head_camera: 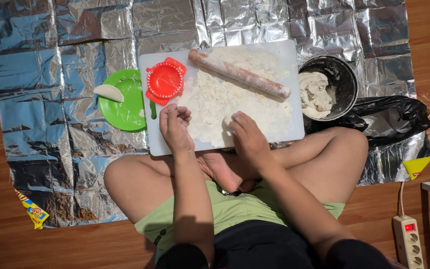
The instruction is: Shaping and rolling out dough to create thin wrappers for dumplings or pastries.
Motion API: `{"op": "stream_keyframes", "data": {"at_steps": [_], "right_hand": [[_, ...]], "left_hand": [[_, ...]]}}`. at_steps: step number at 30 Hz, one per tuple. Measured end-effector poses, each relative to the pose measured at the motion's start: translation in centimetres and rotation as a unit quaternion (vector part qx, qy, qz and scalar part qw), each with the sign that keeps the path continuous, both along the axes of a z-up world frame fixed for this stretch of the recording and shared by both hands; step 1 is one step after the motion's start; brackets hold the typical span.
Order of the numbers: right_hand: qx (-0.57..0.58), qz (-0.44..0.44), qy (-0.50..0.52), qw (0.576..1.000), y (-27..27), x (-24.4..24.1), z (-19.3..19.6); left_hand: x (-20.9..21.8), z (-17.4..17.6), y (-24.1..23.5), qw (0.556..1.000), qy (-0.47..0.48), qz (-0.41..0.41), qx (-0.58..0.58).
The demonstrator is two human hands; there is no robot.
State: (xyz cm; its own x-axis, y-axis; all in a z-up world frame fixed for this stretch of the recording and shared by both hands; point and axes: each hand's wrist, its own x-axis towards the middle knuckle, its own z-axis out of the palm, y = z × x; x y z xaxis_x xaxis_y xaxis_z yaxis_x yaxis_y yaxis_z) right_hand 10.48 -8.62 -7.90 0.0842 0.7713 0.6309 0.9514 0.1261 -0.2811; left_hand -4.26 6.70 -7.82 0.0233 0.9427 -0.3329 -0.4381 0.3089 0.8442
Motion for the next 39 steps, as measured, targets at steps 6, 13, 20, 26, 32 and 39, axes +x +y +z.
{"op": "stream_keyframes", "data": {"at_steps": [6, 13, 20, 26, 32, 39], "right_hand": [[0.046, -0.033, -0.015, 0.998, 1.3, -1.6, -0.6], [0.009, -0.033, 0.008, 0.999, 2.3, -4.1, -5.5], [-0.1, -0.011, 0.24, 0.965, 2.7, -4.8, 2.3], [-0.001, -0.015, 0.515, 0.857, 1.9, -2.0, 1.1], [-0.099, -0.026, 0.372, 0.923, 2.6, -1.6, 3.9], [-0.057, 0.026, 0.164, 0.984, 1.6, -1.0, -2.1]], "left_hand": [[0.8, -0.1, -0.7, 1.0, 0.002, -0.013, -0.002], [1.0, 0.6, -0.9, 1.0, 0.005, -0.015, 0.001], [1.3, 1.9, -1.3, 1.0, -0.004, -0.026, -0.008], [0.8, 1.7, -1.5, 0.999, -0.024, -0.026, -0.011], [0.5, 1.9, -1.5, 0.999, -0.036, -0.029, -0.025], [0.8, 2.0, -2.0, 0.997, -0.043, -0.039, -0.056]]}}
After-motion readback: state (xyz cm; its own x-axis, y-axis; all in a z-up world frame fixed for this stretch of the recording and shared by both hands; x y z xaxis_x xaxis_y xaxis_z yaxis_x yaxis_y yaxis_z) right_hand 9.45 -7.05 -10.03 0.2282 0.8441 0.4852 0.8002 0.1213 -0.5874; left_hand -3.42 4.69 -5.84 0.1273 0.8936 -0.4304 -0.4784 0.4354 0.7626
